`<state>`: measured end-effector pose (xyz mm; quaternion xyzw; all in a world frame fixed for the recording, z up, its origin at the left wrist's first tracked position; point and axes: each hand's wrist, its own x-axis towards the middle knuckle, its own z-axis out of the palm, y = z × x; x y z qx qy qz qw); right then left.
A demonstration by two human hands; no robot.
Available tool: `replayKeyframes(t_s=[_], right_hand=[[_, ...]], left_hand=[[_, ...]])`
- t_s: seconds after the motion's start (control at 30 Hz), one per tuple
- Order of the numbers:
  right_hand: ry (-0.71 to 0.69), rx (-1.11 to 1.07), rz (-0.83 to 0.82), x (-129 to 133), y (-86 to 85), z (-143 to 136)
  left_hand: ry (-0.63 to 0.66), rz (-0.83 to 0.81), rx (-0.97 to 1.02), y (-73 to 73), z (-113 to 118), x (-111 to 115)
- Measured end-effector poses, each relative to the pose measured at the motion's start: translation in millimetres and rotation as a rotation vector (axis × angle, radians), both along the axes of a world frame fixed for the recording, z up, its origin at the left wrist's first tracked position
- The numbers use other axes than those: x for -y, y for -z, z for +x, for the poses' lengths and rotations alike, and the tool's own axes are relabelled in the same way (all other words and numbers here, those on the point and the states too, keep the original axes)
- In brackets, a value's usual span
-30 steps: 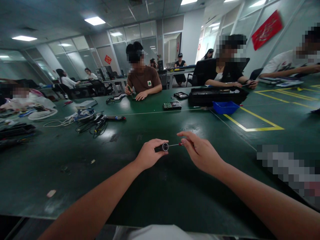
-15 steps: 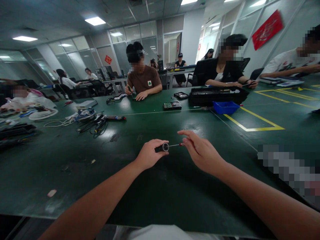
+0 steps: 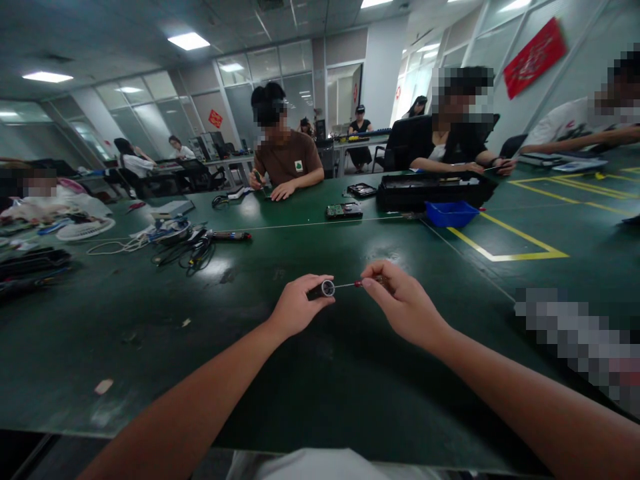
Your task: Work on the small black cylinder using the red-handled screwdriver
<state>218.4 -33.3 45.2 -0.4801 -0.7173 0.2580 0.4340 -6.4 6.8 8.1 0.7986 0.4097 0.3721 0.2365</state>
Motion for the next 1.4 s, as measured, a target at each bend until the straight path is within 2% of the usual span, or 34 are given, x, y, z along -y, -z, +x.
replayKeyframes(t_s=[0.17,0.23,0.3,0.4,0.53,0.7,1.07,1.4], right_hand=[[0.053,-0.611,-0.279,-16.2,11.0,0.0],[0.113,-0.702,-0.297,-20.1,13.7,0.9],[0.138,-0.624,-0.202,-19.9,14.2,1.7],[0.119,-0.38,-0.061,-12.8,11.2,1.2],[0.13,-0.144,0.018,-2.0,5.4,-1.7],[0.115,0.002,0.078,1.6,2.1,-2.5],[0.116,0.007,0.129,5.5,2.4,-2.0],[0.119,-0.036,0.063,2.4,2.7,-2.5]], left_hand=[[0.054,0.13,-0.058,-2.1,-2.1,-2.2],[0.039,0.151,-0.062,-2.4,-2.5,-2.9],[0.013,0.135,-0.056,-2.0,-2.5,-3.1],[-0.011,0.104,-0.066,-1.3,-1.8,-2.1],[-0.036,0.073,-0.088,-2.6,-0.6,0.9],[-0.032,0.078,-0.103,-2.1,0.3,1.9],[-0.048,0.056,-0.089,-2.6,0.7,1.3],[-0.025,0.051,-0.117,-5.5,2.0,3.8]])
